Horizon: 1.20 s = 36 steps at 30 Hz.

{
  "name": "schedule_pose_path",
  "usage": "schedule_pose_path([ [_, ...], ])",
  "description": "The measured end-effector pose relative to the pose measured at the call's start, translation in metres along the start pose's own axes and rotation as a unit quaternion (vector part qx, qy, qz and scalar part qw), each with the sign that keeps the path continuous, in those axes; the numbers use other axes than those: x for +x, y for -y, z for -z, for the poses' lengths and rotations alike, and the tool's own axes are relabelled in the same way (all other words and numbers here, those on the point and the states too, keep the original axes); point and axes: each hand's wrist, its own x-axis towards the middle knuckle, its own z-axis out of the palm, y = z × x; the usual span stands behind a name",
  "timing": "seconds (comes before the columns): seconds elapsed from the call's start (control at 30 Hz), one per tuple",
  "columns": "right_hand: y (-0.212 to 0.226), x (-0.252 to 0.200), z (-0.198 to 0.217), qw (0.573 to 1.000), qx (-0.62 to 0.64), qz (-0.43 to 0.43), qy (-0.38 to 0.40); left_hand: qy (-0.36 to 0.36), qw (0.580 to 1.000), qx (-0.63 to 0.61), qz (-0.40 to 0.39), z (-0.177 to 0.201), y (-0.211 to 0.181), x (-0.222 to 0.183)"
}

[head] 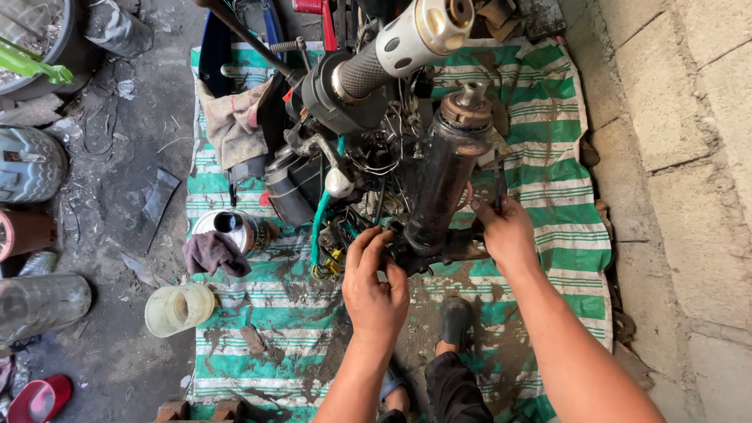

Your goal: Dismantling and adjusting the front fork assembly of a motorcycle using hands and a wrench.

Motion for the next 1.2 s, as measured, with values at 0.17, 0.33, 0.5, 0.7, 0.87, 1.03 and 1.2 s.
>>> schedule_pose_path([
  [0.17,0.010,-0.008,-0.001,1.000,0.027,-0.001,-0.007,0.014,1.000,0.002,0.004,0.001,0.001,0.001],
  [0.33,-0.002,0.002,-0.004,0.999,0.034,0.008,-0.001,0.018,1.000,-0.013,0.016,0.001,-0.006,0.001],
  [0.5,-0.008,0.005,-0.003,0.999,0.035,0.008,0.001,0.021,0.999,-0.021,0.022,0.000,-0.004,-0.002],
  [0.7,-0.009,0.006,-0.006,0.999,0.034,0.005,0.001,0.018,0.999,-0.021,0.023,0.000,-0.006,-0.002],
  [0.87,0.004,0.000,-0.004,1.000,0.027,0.001,0.011,0.021,0.999,-0.023,0.027,0.001,-0.007,-0.001],
  [1.03,-0.006,0.003,0.000,1.000,-0.006,-0.002,0.025,0.023,0.999,-0.016,0.044,0.000,-0.005,-0.003],
  [1.2,0.001,-0.007,0.005,0.998,-0.053,-0.025,0.029,0.028,0.997,-0.025,0.068,0.001,0.001,-0.005],
])
